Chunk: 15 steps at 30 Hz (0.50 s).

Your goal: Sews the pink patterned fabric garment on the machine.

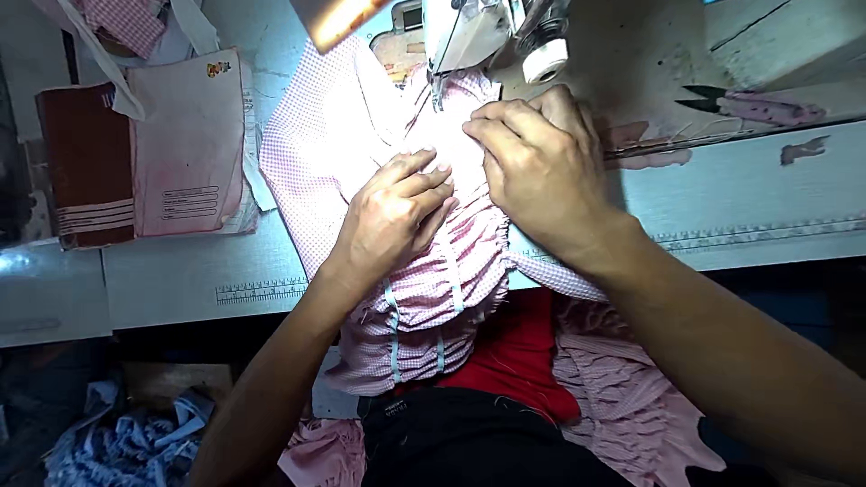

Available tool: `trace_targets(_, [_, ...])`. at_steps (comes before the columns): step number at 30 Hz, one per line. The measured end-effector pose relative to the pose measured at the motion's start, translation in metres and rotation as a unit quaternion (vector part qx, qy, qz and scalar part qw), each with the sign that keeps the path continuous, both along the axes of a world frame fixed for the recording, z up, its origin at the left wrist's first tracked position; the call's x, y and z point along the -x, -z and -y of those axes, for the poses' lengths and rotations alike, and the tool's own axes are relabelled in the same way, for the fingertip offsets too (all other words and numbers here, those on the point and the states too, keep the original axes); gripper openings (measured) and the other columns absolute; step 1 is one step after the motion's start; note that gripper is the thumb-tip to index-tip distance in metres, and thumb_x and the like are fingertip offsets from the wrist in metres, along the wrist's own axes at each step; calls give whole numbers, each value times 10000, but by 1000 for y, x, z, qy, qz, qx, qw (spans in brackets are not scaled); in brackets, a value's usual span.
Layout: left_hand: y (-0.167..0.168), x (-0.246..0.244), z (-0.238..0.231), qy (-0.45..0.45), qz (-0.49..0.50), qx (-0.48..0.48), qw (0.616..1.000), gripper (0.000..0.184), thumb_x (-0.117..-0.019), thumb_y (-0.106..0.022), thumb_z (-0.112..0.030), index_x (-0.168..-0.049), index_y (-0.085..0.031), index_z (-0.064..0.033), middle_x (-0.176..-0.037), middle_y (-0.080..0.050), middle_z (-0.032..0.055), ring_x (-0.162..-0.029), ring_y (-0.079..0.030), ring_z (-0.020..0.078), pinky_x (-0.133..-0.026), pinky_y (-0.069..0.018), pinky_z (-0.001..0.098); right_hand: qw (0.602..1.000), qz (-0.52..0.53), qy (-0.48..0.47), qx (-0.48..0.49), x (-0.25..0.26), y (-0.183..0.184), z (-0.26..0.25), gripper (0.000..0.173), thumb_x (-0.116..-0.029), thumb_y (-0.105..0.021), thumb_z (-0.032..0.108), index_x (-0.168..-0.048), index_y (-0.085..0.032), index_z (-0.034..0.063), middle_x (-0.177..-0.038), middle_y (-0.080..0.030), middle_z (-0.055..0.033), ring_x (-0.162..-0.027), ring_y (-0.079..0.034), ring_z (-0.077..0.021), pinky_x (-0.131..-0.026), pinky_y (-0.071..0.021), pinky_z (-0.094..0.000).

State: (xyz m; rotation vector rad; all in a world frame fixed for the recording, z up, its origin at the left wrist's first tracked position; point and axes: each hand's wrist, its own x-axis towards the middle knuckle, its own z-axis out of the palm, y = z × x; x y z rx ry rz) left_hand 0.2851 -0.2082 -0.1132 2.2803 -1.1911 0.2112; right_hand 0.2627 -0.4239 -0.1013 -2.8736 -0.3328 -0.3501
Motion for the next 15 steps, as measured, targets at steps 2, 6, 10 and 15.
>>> trace_targets(2, [-1,-2,1,-1,8,-6,1000,261,-1038,-601,-247,-1122,-798,-97,-1258,-741,65,-1321,-612,270,-1176,-423,414,1000,5,-1,15,-1,-3,0,336,-1058,-443,109,-1281,-692,141,-1356,-659,-69,-1156,-594,-361,-887,-431,-529])
trace_targets(6, [-7,6,1,12,-1,-16,1000,273,-1037,-598,-262,-1057,-795,-74,-1187,-761,85,-1270,-651,258,-1153,-458,420,999,-7,-34,-8,19,-19,-6,284,-1052,-480,145,-1201,-717,96,-1266,-681,-109,-1177,-582,-385,-901,-432,-551])
trace_targets(10, [-8,21,-3,25,-22,-28,999,306,-1043,-591,-277,-1148,-781,-62,-1263,-735,102,-1281,-646,243,-1146,-470,382,998,-67,-9,8,35,-19,-7,353,-1032,-495,249,-1280,-694,96,-1379,-627,-104,-1182,-565,-400,-888,-418,-583])
trace_targets(15, [-7,22,-2,21,-16,-28,999,291,-1044,-598,-263,-1152,-783,-66,-1267,-733,102,-1279,-648,240,-1143,-474,373,999,-32,-39,13,26,-15,-6,291,-1011,-461,51,-1199,-678,97,-1249,-657,-140,-1122,-572,-398,-865,-398,-550])
